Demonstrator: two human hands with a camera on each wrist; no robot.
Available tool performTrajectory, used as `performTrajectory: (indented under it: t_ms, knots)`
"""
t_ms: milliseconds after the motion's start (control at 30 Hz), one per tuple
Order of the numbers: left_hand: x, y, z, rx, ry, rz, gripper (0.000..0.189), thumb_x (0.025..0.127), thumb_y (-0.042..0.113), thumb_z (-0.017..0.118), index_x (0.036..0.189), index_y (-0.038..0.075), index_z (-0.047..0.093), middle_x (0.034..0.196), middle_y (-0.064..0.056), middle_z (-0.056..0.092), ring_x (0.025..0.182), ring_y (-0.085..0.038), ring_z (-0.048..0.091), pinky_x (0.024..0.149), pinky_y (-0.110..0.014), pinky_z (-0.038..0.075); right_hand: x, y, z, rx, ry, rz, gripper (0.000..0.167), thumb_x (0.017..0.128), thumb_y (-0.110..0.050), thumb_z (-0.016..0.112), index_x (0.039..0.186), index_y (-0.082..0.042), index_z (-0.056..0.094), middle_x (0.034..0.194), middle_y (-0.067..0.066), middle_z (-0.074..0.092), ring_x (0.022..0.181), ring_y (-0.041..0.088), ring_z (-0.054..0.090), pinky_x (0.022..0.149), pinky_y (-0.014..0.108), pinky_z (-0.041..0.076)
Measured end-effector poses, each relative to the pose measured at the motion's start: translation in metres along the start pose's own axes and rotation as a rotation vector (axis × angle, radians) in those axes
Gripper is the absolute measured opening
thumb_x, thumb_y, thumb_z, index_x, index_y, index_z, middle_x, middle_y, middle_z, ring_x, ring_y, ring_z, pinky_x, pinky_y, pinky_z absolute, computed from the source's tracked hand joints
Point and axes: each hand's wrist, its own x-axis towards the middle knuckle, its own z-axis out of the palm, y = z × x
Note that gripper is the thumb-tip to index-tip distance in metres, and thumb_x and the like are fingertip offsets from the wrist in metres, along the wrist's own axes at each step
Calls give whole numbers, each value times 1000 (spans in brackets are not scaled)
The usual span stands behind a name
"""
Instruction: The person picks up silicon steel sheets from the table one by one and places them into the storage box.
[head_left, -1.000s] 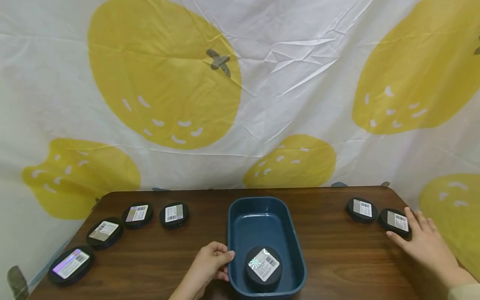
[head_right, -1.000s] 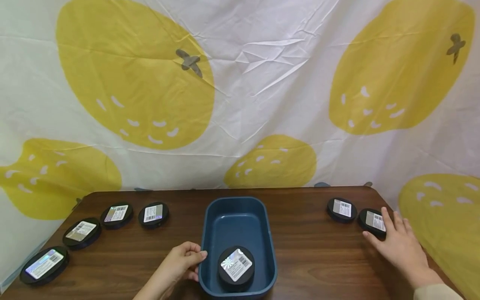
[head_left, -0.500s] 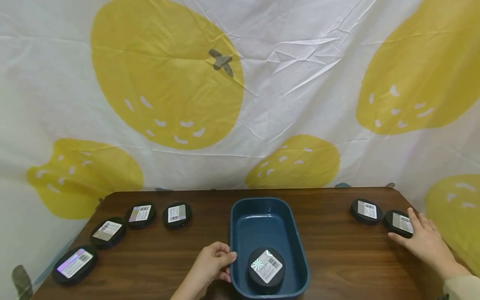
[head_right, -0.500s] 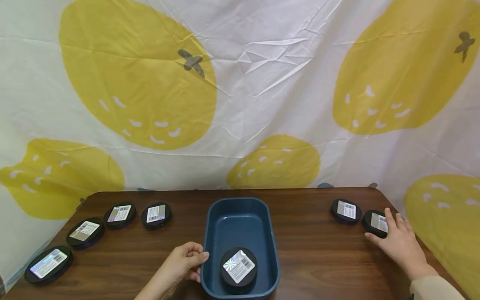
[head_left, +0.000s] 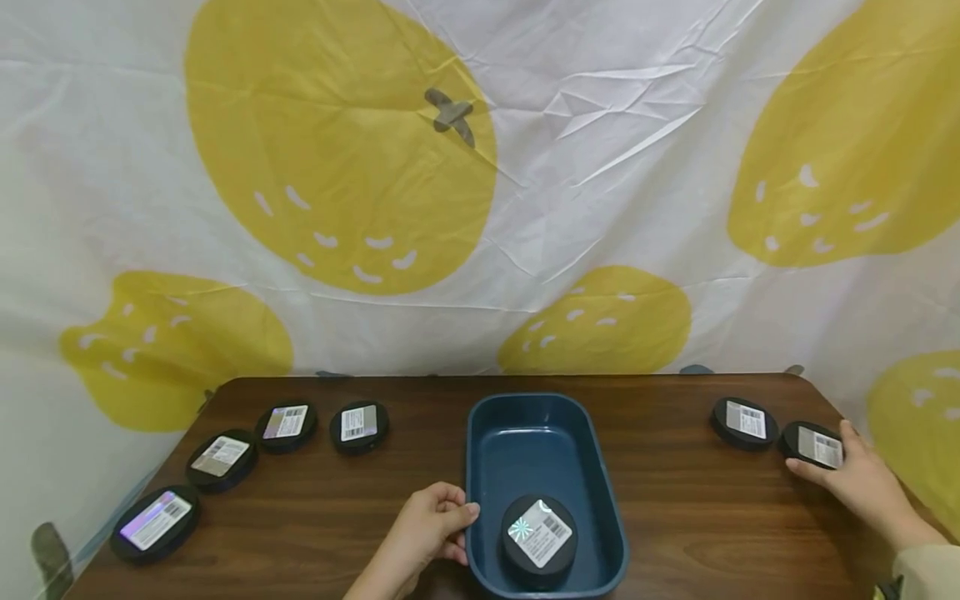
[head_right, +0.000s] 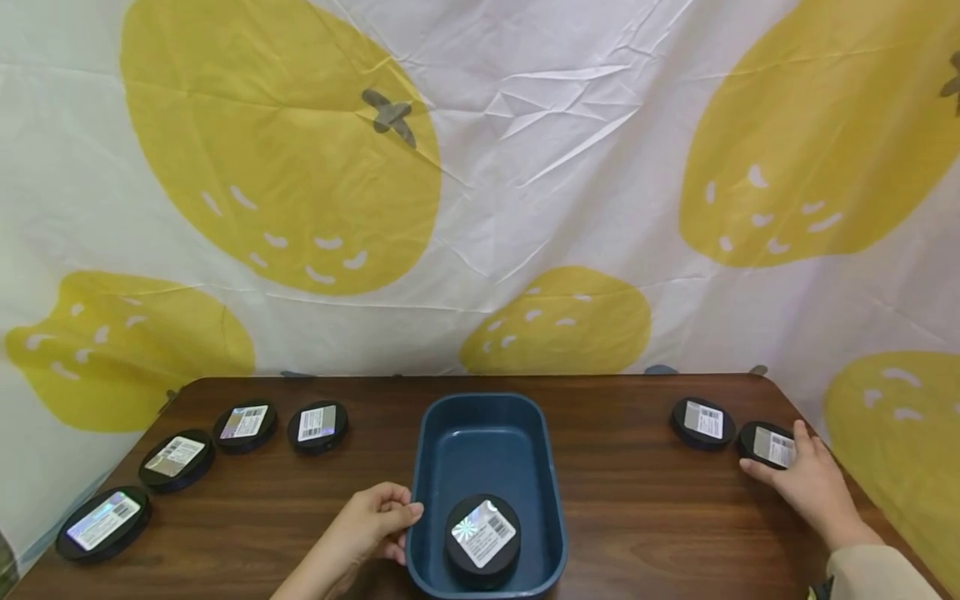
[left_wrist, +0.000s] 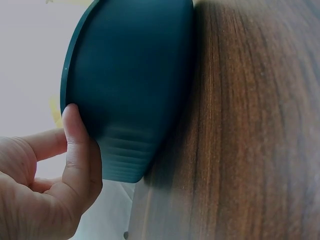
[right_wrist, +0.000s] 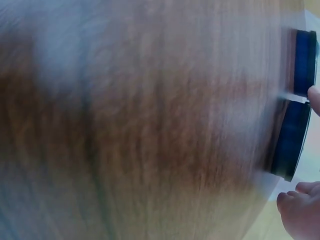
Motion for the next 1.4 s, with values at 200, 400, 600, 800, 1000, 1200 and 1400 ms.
performTrajectory:
  t_ms: [200, 400, 600, 800, 1000, 1200, 1400]
  knots:
    - [0, 0, 1, 8, 2, -4, 12, 87, 5, 59, 91, -3, 50, 62, -1, 48, 50, -9, 49, 44, -20, 48, 1, -1, -2, 68, -12, 49, 108, 86, -49, 58, 135, 19, -9, 134, 48, 2, 117, 66, 16, 90, 71, 24]
    - [0, -3, 1, 11, 0, -9, 13, 88, 5, 59, 91, -3, 50, 62, -1, 48, 50, -10, 48, 44, -21, 48, 0, -2, -1, 85, -16, 94, 108, 86, -50, 57, 134, 22, -8, 130, 52, 8, 115, 65, 21, 91, 70, 26]
    - [0, -1, 2, 4, -2, -10, 12, 88, 5, 59, 90, -3, 50, 62, -1, 48, 49, -9, 48, 44, -20, 48, 2, -3, 0, 57, -9, 151, 110, 84, -53, 58, 132, 26, -1, 121, 54, 21, 104, 63, 32, 86, 67, 33]
    - [-1, 1, 2, 6, -1, -4, 13, 87, 6, 60, 90, -2, 50, 62, -1, 48, 50, -9, 49, 45, -20, 48, 3, -1, 3, 45, 12, 200, 109, 82, -53, 59, 130, 28, 4, 116, 54, 23, 104, 63, 30, 87, 68, 32]
    - [-1, 2, 2, 8, 1, -4, 13, 87, 6, 60, 90, -2, 50, 61, -1, 48, 50, -9, 49, 45, -20, 48, 3, 1, 6, 59, 26, 211, 108, 82, -51, 60, 130, 28, 4, 119, 54, 20, 108, 64, 25, 90, 68, 29]
    - [-1, 2, 1, 3, -3, -2, 13, 88, 6, 59, 90, -3, 50, 61, -1, 48, 50, -9, 49, 45, -20, 48, 5, -1, 5, 80, 53, 202, 101, 82, -48, 63, 130, 26, 14, 119, 51, 25, 108, 62, 28, 88, 67, 31]
    - [0, 2, 0, 2, -2, -9, 13, 87, 6, 60, 90, -2, 50, 61, -1, 48, 50, -8, 49, 45, -19, 48, 6, -3, 5, 84, 43, 230, 102, 81, -47, 64, 130, 26, 12, 122, 51, 24, 109, 62, 28, 89, 67, 31]
